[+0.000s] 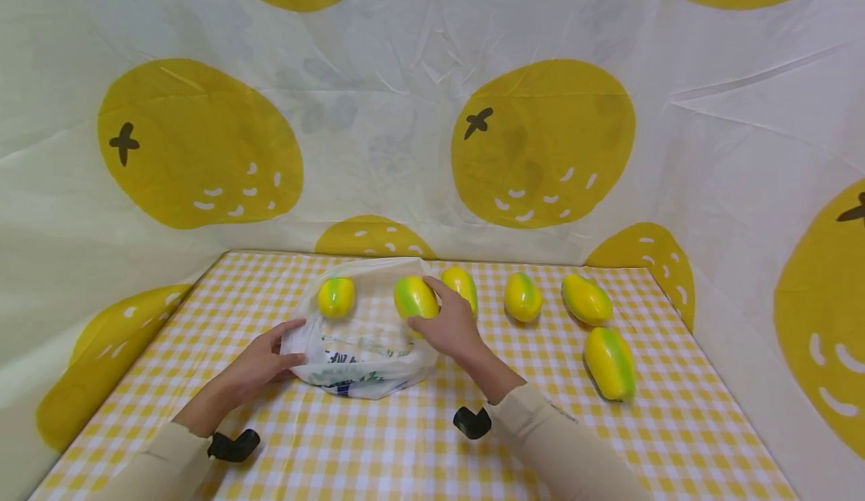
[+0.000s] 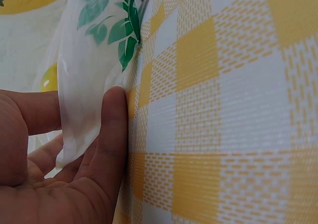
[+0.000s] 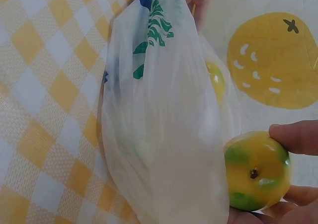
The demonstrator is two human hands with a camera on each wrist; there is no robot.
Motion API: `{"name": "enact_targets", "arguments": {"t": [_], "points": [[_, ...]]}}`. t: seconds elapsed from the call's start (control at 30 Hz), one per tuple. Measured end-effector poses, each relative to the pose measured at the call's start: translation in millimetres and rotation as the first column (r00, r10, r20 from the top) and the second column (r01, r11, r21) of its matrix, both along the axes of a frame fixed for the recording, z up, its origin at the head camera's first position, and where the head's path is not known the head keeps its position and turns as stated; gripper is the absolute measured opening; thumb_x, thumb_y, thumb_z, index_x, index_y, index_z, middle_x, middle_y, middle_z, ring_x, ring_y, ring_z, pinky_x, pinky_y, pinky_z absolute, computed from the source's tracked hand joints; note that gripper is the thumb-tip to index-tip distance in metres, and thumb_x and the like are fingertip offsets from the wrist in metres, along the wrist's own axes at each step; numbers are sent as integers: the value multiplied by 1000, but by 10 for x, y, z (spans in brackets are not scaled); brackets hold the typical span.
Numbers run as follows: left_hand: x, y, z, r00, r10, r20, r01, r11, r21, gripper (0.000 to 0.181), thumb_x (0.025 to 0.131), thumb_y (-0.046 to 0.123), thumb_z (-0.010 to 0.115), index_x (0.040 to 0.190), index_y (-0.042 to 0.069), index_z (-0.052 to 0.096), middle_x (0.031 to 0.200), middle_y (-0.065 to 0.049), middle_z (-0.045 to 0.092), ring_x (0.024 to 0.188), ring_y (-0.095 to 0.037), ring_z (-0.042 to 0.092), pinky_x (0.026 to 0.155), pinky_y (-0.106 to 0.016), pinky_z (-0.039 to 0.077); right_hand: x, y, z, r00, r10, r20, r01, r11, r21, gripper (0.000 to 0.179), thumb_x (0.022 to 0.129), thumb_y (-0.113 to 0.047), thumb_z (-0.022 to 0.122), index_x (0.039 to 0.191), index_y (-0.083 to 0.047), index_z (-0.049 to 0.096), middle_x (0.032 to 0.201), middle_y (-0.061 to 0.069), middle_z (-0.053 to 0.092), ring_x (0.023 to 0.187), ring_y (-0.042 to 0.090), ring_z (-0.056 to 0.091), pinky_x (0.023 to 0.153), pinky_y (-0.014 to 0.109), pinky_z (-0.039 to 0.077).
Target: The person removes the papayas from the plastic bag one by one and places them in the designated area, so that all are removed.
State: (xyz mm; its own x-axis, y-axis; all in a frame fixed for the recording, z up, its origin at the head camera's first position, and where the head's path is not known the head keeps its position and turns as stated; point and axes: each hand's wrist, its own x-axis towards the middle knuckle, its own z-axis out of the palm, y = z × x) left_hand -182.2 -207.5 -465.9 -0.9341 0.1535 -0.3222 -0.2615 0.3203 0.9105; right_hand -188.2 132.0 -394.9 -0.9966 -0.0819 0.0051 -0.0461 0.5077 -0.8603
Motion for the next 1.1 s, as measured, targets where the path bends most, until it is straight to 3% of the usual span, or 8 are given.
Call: {"name": "enact_targets", "arguments": {"t": [0.4, 0.63, 1.1], "points": [[-20, -3, -5, 1000, -1, 11, 2, 1000, -17, 76, 99, 7, 69, 164, 14, 31, 162, -26, 37, 116, -24, 59, 85, -32, 60, 58, 136, 25, 1000, -15, -5, 16, 999, 48, 75, 90, -18, 78, 158, -16, 46, 159, 16, 49, 123, 35, 63, 98, 48, 58], [-19, -1, -8, 1000, -5, 10, 5, 1000, -21, 75, 99, 7, 68, 164, 14, 31, 162, -25, 37, 116, -24, 59, 85, -31, 59, 97, 238, 32, 1000, -16, 18, 15, 1000, 25, 76, 90, -16, 77, 159, -16, 44, 159, 18, 48, 123, 42, 65, 89, 43, 61], [2, 2, 14, 1000, 4, 17, -4, 1000, -7, 74, 99, 6, 67, 164, 15, 32, 164, -24, 35, 120, -26, 58, 85, -31, 59, 168, 418, 81, 1000, -7, 26, 7, 1000, -8, 76, 93, -15, 76, 161, -12, 40, 167, 16, 38, 128, 46, 62, 91, 41, 60]]}}
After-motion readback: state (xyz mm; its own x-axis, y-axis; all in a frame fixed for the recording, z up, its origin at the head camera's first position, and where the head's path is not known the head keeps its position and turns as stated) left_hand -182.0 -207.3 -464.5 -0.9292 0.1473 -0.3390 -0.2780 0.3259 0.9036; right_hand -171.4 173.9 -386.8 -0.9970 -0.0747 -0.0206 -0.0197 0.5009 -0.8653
